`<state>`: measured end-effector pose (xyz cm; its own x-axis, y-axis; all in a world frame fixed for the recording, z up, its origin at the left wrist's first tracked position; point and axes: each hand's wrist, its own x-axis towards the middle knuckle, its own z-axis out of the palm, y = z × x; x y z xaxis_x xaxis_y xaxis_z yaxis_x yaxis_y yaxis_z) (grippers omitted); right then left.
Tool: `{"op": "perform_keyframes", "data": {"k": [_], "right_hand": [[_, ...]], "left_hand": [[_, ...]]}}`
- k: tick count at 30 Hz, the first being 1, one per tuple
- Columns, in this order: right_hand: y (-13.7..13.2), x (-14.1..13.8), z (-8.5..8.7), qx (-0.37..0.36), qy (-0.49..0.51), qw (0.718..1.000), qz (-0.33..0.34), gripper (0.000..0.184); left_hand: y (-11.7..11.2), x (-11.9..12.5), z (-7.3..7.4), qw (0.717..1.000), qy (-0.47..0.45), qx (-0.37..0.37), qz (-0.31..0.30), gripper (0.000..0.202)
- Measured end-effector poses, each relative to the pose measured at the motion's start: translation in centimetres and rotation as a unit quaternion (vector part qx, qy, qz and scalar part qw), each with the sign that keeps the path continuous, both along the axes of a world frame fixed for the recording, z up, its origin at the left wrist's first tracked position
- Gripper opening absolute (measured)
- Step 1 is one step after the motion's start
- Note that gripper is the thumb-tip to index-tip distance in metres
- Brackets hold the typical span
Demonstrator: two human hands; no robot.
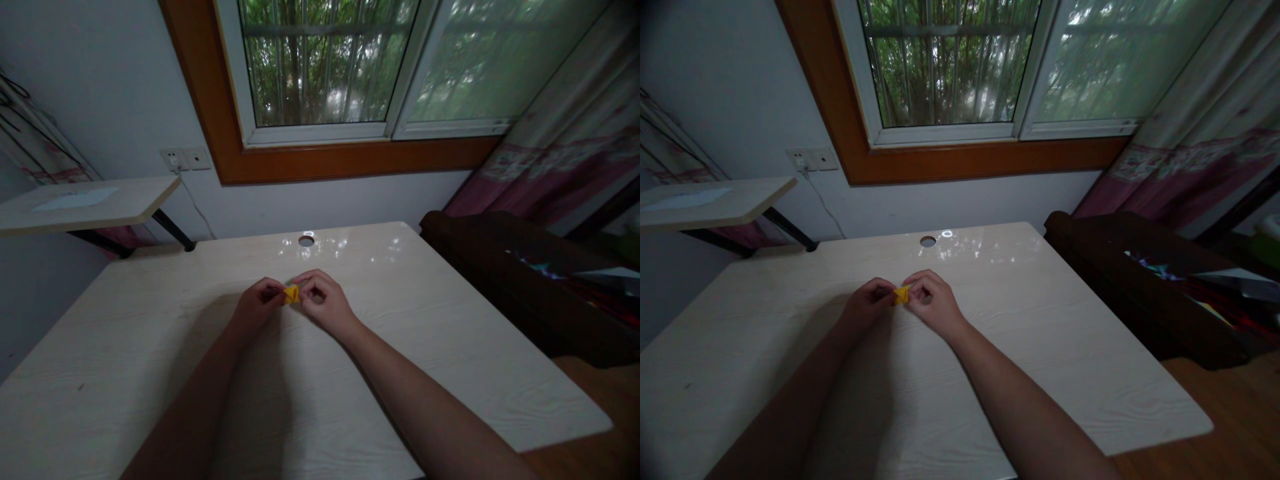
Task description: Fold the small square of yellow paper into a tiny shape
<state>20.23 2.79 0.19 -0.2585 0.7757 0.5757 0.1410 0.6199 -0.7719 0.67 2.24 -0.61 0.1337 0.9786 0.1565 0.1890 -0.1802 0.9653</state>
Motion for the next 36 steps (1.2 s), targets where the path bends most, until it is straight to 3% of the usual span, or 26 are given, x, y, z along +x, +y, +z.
{"op": "perform_keyframes", "data": {"k": [14,22,36], "right_hand": [[0.01,-0.13,0.05,0.009,-0.02,1.0,-0.016,0.007],[-0.01,-0.19,-0.43,0.025,-0.065,0.997,0.01,0.023],[-0.02,0.0,-0.09,0.035,-0.089,0.995,-0.011,0.01]], "left_hand": [[-0.29,0.12,0.47,1.0,-0.007,-0.007,-0.002,0.017],[-0.03,-0.06,-0.29,1.0,-0.006,0.012,-0.022,0.017],[-0.26,-0.04,0.13,1.0,0.008,-0.005,-0.025,0.017]]}}
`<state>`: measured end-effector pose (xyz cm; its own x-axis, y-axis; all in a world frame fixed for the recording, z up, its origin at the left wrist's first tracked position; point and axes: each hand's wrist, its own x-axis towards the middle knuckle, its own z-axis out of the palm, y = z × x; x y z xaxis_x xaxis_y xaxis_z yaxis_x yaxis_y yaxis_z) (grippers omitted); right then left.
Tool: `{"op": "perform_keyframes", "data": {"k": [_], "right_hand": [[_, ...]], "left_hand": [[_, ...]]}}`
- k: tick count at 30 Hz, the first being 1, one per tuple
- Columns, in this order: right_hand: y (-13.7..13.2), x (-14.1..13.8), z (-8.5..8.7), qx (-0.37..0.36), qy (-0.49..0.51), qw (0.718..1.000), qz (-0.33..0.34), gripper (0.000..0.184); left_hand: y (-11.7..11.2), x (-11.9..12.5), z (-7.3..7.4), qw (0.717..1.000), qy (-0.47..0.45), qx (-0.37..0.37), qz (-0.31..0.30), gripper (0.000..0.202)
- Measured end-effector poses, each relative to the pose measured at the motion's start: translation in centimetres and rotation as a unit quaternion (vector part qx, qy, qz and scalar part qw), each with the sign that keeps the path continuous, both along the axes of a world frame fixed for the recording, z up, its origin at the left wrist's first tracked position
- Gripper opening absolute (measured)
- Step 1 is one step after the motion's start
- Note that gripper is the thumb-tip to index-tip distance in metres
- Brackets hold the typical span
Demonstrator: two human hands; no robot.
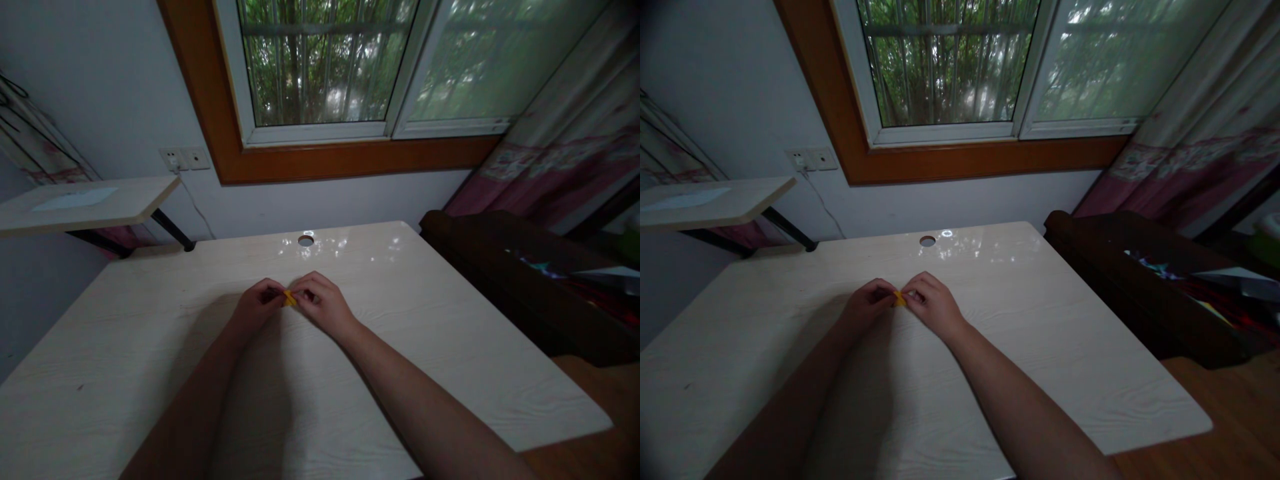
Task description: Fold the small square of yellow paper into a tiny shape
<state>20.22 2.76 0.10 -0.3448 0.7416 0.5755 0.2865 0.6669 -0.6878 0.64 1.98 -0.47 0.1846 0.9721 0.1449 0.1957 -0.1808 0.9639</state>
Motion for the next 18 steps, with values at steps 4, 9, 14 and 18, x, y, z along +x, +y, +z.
{"op": "perform_keyframes", "data": {"k": [4,9,14,18], "right_hand": [[-0.07,0.11,0.17,0.002,-0.019,1.0,0.0,0.009],[0.0,0.1,0.1,0.007,-0.016,1.0,-0.003,0.009],[0.02,0.05,0.05,0.007,-0.009,1.0,-0.011,0.008],[0.0,0.1,0.13,0.005,-0.005,1.0,-0.008,0.007]], "left_hand": [[-0.06,0.03,0.14,1.0,0.0,-0.001,-0.016,0.016],[-0.03,0.02,0.23,1.0,0.001,0.002,-0.016,0.016],[-0.02,0.02,0.31,1.0,0.004,0.005,-0.015,0.015],[-0.06,0.11,0.53,1.0,0.001,0.006,-0.013,0.013]]}}
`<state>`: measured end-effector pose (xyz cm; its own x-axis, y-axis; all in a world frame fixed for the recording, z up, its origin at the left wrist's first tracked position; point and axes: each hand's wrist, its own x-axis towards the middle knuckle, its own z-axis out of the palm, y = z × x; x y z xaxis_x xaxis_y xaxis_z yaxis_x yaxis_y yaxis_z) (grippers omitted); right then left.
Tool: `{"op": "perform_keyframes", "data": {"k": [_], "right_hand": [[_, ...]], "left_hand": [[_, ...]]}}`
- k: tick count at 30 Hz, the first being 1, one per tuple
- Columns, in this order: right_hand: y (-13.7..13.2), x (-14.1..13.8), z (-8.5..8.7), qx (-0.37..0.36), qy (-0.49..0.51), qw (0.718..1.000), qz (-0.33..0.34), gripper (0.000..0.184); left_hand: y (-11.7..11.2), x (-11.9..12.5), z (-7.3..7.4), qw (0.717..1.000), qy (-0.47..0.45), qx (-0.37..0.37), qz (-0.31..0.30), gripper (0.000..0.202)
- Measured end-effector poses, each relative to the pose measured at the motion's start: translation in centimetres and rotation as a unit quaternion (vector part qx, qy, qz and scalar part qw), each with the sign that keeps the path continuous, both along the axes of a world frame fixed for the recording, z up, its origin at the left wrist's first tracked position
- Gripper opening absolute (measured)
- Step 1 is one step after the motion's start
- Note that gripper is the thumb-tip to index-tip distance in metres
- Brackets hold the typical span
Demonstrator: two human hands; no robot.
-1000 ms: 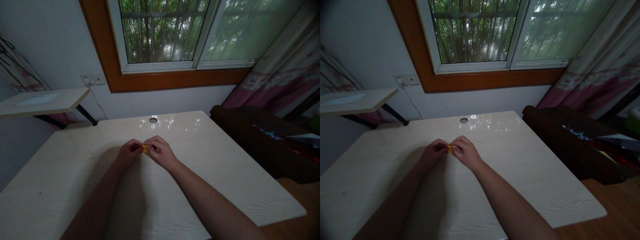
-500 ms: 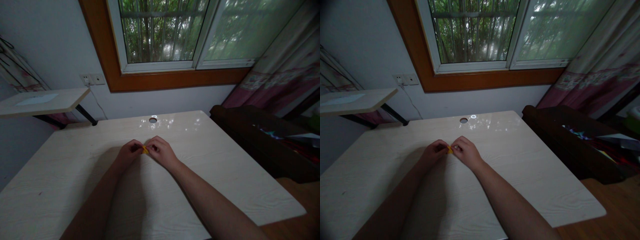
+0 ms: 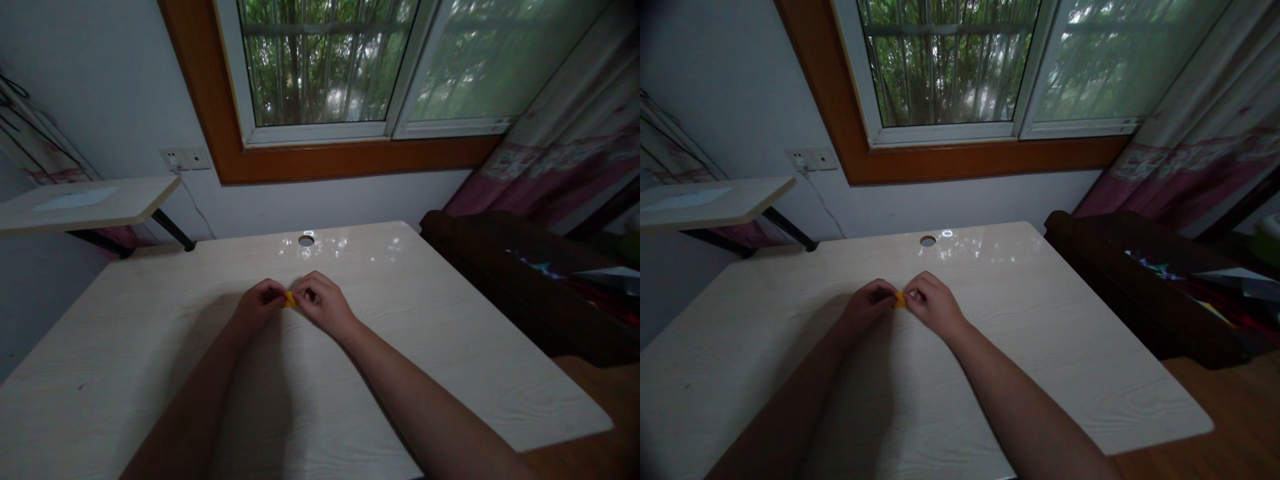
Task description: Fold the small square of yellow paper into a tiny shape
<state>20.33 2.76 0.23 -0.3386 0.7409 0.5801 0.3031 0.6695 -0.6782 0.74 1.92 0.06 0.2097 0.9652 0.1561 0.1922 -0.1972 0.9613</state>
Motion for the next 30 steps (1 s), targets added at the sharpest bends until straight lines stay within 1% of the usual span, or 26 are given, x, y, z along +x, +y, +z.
{"op": "perform_keyframes", "data": {"k": [5,15,21,24,30], "right_hand": [[0.04,0.03,0.01,-0.002,0.002,1.0,-0.002,0.007],[0.13,0.06,-0.11,-0.006,0.006,1.0,-0.012,0.007],[0.12,0.05,-0.07,0.011,0.008,1.0,-0.017,0.007],[0.03,0.07,0.09,0.022,0.003,1.0,-0.003,0.009],[-0.21,0.12,0.51,0.04,-0.035,0.998,0.045,0.021]], "left_hand": [[0.02,0.02,0.07,1.0,-0.017,-0.006,-0.002,0.012],[-0.12,-0.01,0.25,1.0,-0.017,-0.01,0.006,0.012],[0.02,-0.03,0.04,1.0,-0.001,-0.013,0.009,0.013],[0.08,-0.03,-0.21,1.0,0.003,-0.019,-0.001,0.014],[0.09,-0.12,-0.28,1.0,-0.004,-0.025,-0.004,0.016]]}}
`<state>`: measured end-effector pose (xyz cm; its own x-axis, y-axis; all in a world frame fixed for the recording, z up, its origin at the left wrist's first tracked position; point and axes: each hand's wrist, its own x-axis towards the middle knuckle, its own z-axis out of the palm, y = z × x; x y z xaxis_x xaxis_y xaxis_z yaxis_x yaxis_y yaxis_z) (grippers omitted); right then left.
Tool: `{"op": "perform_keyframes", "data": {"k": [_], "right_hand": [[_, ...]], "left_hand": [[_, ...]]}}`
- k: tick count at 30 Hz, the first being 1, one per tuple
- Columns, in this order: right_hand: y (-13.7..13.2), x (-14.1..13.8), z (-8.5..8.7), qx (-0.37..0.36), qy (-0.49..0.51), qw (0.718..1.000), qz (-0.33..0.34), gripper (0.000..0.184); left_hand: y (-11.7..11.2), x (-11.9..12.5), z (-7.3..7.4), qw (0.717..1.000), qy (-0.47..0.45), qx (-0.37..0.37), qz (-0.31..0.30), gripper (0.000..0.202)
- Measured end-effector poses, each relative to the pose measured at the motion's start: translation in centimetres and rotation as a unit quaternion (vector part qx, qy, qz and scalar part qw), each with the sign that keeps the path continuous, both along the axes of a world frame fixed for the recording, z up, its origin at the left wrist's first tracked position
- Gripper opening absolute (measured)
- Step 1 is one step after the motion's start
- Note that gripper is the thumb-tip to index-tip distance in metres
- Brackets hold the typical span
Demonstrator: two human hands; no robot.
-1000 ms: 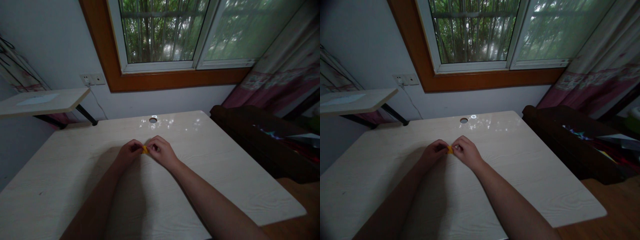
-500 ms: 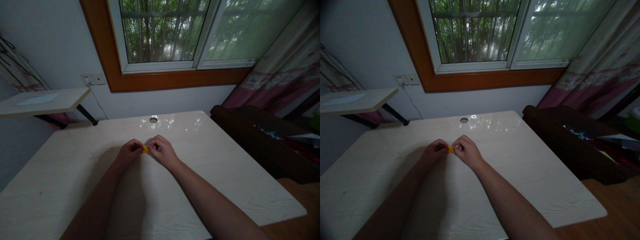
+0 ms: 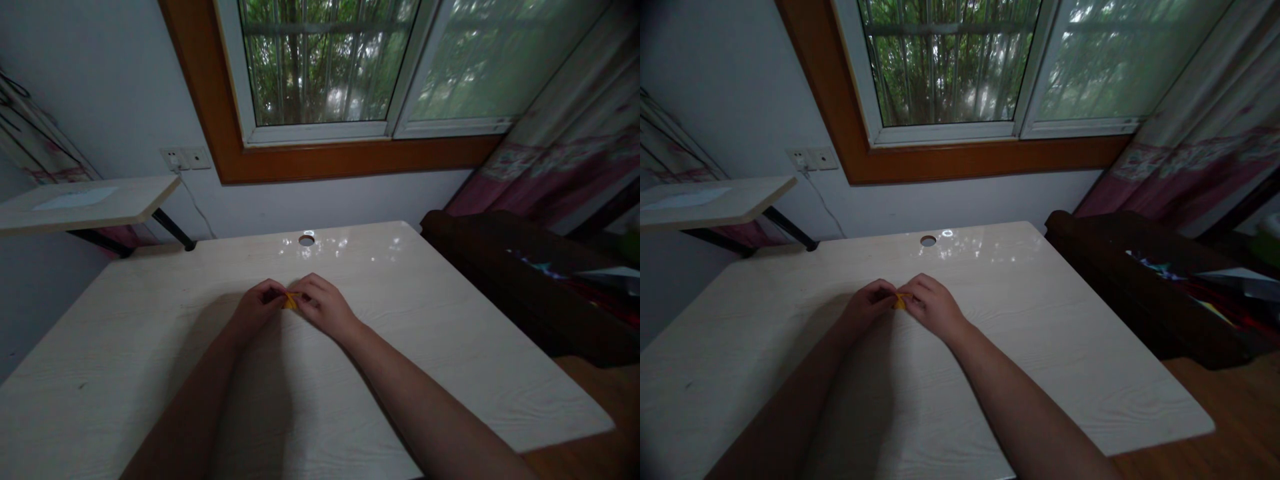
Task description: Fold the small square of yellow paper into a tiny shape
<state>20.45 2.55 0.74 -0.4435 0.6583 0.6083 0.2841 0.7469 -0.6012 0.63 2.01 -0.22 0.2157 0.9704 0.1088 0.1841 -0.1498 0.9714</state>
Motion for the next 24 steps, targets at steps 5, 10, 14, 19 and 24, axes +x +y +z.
{"op": "perform_keyframes", "data": {"k": [5,10,14,19,24], "right_hand": [[-0.07,0.03,0.16,0.004,-0.011,1.0,0.008,0.023],[-0.07,0.08,0.19,0.002,-0.013,1.0,0.013,0.021],[-0.07,0.13,0.22,-0.001,-0.016,1.0,0.017,0.021],[-0.09,0.17,0.16,-0.008,-0.022,0.999,0.026,0.023],[-0.1,0.16,0.08,-0.007,-0.011,1.0,0.028,0.026]], "left_hand": [[-0.11,0.04,0.27,1.0,0.002,0.007,-0.009,0.015],[-0.08,0.02,0.22,1.0,0.008,0.009,-0.018,0.012],[-0.11,0.01,0.36,0.999,0.023,0.0,-0.026,0.013],[-0.12,0.03,0.5,0.999,0.035,-0.012,-0.035,0.011],[-0.04,0.01,0.47,0.998,0.042,0.0,-0.036,0.009]]}}
